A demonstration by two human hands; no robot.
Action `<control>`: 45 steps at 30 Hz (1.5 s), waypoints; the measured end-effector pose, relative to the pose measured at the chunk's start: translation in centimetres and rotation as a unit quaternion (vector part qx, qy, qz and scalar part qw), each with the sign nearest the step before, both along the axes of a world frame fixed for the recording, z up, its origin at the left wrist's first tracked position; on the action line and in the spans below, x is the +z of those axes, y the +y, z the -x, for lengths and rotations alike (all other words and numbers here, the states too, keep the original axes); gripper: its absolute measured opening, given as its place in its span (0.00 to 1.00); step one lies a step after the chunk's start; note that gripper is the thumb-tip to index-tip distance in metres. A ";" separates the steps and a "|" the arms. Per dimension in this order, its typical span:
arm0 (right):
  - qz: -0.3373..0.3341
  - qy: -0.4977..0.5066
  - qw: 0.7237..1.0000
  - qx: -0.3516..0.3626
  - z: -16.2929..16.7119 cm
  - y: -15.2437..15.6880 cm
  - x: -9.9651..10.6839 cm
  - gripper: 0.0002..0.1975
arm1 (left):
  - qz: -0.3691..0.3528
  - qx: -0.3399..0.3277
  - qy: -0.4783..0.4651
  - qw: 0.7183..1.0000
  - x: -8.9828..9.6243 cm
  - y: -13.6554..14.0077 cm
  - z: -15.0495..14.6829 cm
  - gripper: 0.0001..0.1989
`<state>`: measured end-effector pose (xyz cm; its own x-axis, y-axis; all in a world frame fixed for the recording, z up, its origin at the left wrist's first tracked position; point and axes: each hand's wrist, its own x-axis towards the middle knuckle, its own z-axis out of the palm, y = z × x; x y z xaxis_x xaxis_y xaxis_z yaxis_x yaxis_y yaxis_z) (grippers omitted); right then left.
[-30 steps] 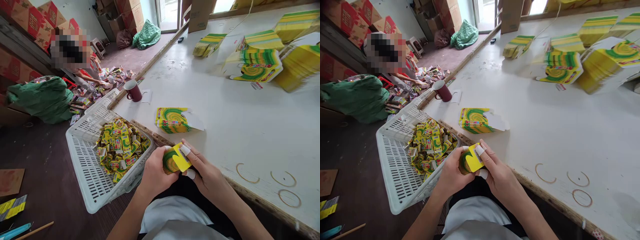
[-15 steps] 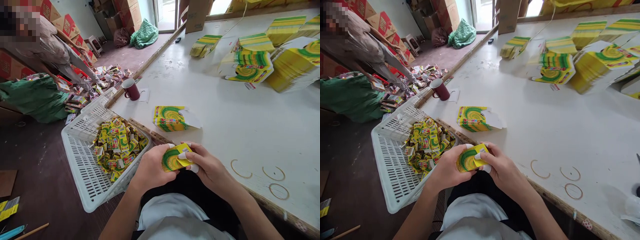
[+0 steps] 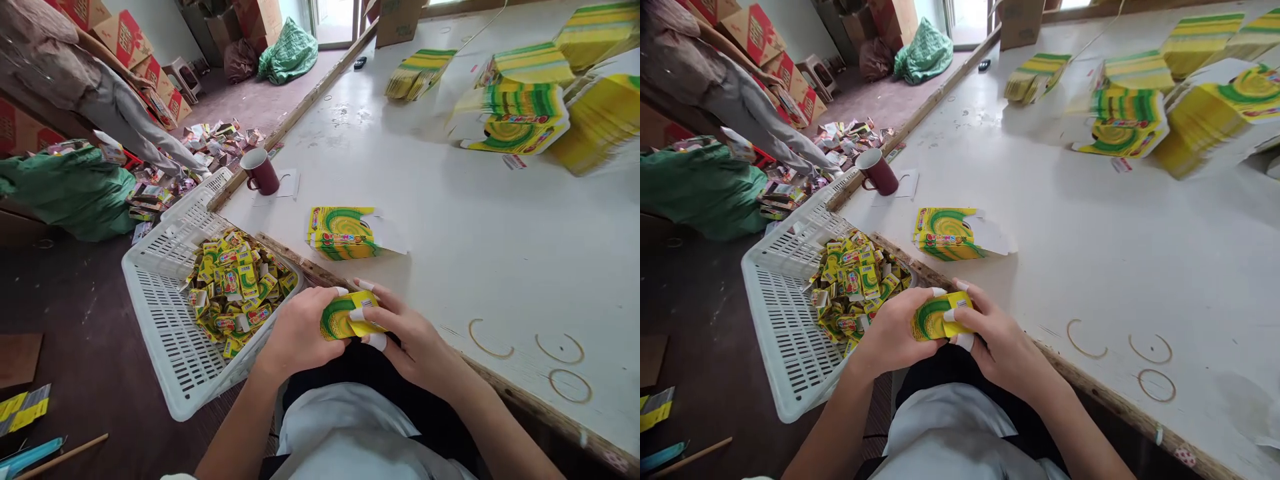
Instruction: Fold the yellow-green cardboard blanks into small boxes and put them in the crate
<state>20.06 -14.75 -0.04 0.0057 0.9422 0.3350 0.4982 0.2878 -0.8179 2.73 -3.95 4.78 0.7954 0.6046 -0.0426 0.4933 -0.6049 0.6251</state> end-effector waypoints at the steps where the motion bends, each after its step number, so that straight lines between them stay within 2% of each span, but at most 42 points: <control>1: 0.009 0.002 1.000 0.020 -0.4 0.0 0.3 0.15 | 0.009 -0.003 0.001 1.000 0.1 0.1 0.1 0.25; 3: 0.026 0.010 0.998 0.052 -1.0 0.0 0.9 0.12 | 0.021 -0.003 0.002 1.000 0.2 0.0 0.2 0.26; 5: 0.022 0.033 0.998 0.050 -0.9 -0.1 1.1 0.13 | 0.024 0.006 -0.005 1.000 0.4 -0.2 0.1 0.27; 7: 0.013 0.080 0.997 0.006 0.0 -0.2 0.9 0.19 | 0.020 0.010 -0.017 1.000 0.5 -0.6 -0.1 0.28; 10: 0.034 0.148 0.986 -0.073 2.3 -0.4 -0.1 0.33 | -0.002 0.007 -0.013 1.000 0.4 -1.1 -0.3 0.28; 14: 0.058 0.123 0.988 -0.078 3.8 -0.3 -0.7 0.40 | 0.004 0.020 -0.008 1.000 -0.1 -0.7 1.0 0.28; 15: 0.054 0.115 0.989 -0.077 3.6 -0.1 -0.5 0.41 | 0.010 0.042 -0.014 0.999 -0.2 -0.2 1.7 0.28; 17: 0.027 0.103 0.989 -0.103 2.6 0.6 0.2 0.38 | -0.022 0.143 -0.036 0.989 -0.4 1.2 3.4 0.29; 18: 0.008 0.091 0.987 -0.132 1.9 1.2 0.7 0.34 | -0.076 0.228 -0.054 0.969 -0.4 2.0 4.3 0.30; 20: -0.031 0.054 0.977 -0.206 0.3 2.6 1.6 0.22 | -0.190 0.391 -0.098 0.895 -0.3 3.5 6.0 0.41; 21: -0.047 0.032 0.969 -0.240 -0.4 3.5 2.0 0.18 | -0.212 0.434 -0.120 0.867 -0.3 4.0 6.5 0.43; 22: -0.058 0.009 0.962 -0.265 -1.0 4.5 2.4 0.16 | -0.216 0.454 -0.142 0.853 -0.3 4.3 6.9 0.43; 24: -0.063 -0.046 0.953 -0.294 -1.9 6.5 2.6 0.17 | -0.177 0.441 -0.176 0.862 -0.6 4.2 6.9 0.37; 27: -0.014 -0.149 0.941 -0.303 -2.2 8.8 2.3 0.19 | -0.075 0.383 -0.185 0.902 -1.6 3.1 5.7 0.29; 29: 0.019 -0.184 0.936 -0.300 -2.1 9.6 2.0 0.20 | -0.020 0.356 -0.179 0.917 -2.4 2.5 4.7 0.25; 33: 0.031 -0.151 0.941 -0.301 -2.2 9.8 2.1 0.22 | 0.047 0.311 -0.174 0.933 -3.0 1.8 3.1 0.17; 36: 0.021 -0.082 0.945 -0.317 -2.1 8.8 3.2 0.24 | 0.131 0.269 -0.186 0.936 -2.8 1.2 2.2 0.17; 38: 0.009 -0.017 0.952 -0.306 -1.5 7.6 4.1 0.25 | 0.217 0.234 -0.228 0.920 -2.8 0.5 1.5 0.24; 39: 0.007 0.019 0.959 -0.283 -1.0 6.8 4.4 0.25 | 0.270 0.213 -0.262 0.902 -2.8 0.1 1.1 0.31; 41: 0.030 0.088 0.976 -0.198 0.3 5.0 4.6 0.23 | 0.380 0.186 -0.330 0.844 -2.9 -0.7 0.2 0.39; 42: 0.045 0.126 0.981 -0.144 1.1 4.2 4.4 0.22 | 0.420 0.192 -0.356 0.813 -2.9 -1.1 -0.3 0.40; 43: 0.073 0.156 0.980 -0.103 1.9 3.4 4.0 0.21 | 0.438 0.213 -0.373 0.790 -2.8 -1.4 -0.7 0.39; 44: 0.105 0.184 0.974 -0.080 2.6 2.7 3.5 0.22 | 0.431 0.239 -0.380 0.782 -2.8 -1.8 -0.9 0.36; 45: 0.131 0.212 0.966 -0.071 3.2 2.1 2.9 0.22 | 0.397 0.264 -0.379 0.793 -2.7 -2.1 -1.1 0.34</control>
